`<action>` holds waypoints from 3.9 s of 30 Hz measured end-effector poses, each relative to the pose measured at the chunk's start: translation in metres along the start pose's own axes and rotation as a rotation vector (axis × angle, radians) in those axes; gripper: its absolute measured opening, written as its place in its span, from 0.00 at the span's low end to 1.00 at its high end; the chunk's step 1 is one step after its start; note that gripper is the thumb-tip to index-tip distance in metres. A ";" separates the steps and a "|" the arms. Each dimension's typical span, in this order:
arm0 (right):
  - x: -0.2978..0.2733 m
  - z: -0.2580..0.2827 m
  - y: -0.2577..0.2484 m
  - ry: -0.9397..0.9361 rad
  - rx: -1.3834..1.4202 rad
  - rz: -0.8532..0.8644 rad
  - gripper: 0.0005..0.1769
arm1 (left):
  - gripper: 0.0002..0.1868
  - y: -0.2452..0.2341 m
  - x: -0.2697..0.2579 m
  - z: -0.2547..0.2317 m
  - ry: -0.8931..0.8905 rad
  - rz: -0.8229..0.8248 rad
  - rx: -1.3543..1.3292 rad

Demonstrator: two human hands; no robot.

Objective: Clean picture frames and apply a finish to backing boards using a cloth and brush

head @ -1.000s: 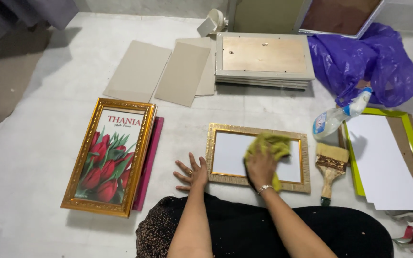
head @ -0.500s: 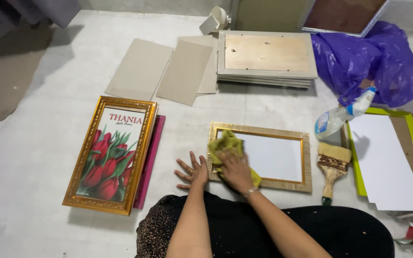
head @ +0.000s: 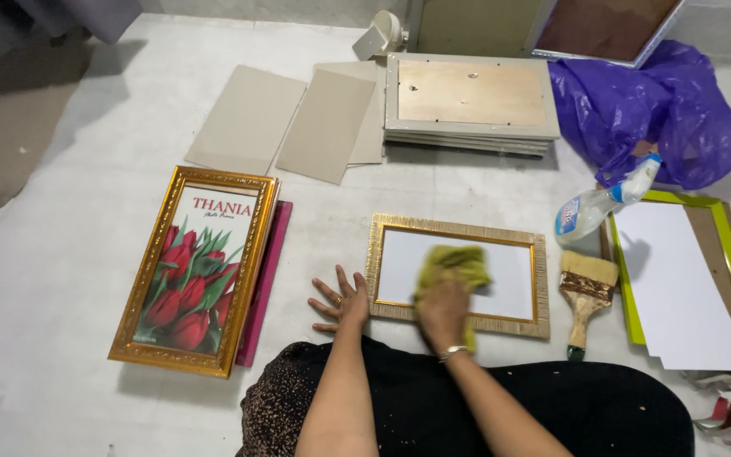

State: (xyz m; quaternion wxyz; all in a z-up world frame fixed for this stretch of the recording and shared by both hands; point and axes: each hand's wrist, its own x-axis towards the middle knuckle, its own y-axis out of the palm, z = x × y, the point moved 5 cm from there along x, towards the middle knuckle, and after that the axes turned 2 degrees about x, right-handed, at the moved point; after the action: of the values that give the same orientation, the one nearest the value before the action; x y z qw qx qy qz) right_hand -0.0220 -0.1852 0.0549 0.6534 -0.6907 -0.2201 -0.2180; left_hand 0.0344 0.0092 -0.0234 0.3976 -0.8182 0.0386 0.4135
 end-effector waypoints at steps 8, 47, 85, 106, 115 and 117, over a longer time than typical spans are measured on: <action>-0.021 0.079 0.033 0.020 0.306 0.280 0.36 | 0.35 0.001 0.002 0.003 -0.008 -0.008 -0.002; -0.026 -0.036 0.008 -0.146 0.294 0.356 0.20 | 0.39 0.009 0.012 0.007 0.014 -0.018 0.020; 0.060 0.053 0.087 0.108 0.355 0.716 0.32 | 0.36 0.008 0.011 0.006 -0.011 0.007 0.005; 0.076 0.007 0.109 0.088 0.264 0.607 0.35 | 0.36 0.008 0.010 0.007 0.002 0.020 -0.006; -0.015 -0.191 0.057 0.392 -0.108 0.291 0.29 | 0.36 0.009 0.014 0.006 0.014 -0.002 0.014; -0.043 -0.211 0.064 0.624 0.001 0.348 0.33 | 0.36 0.007 0.009 0.006 -0.003 0.004 0.018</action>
State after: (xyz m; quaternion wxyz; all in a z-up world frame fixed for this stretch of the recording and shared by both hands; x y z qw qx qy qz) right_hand -0.0221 -0.4001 -0.0110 0.7169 -0.6177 0.1111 -0.3037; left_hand 0.0337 0.0106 -0.0362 0.4042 -0.8138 0.0433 0.4153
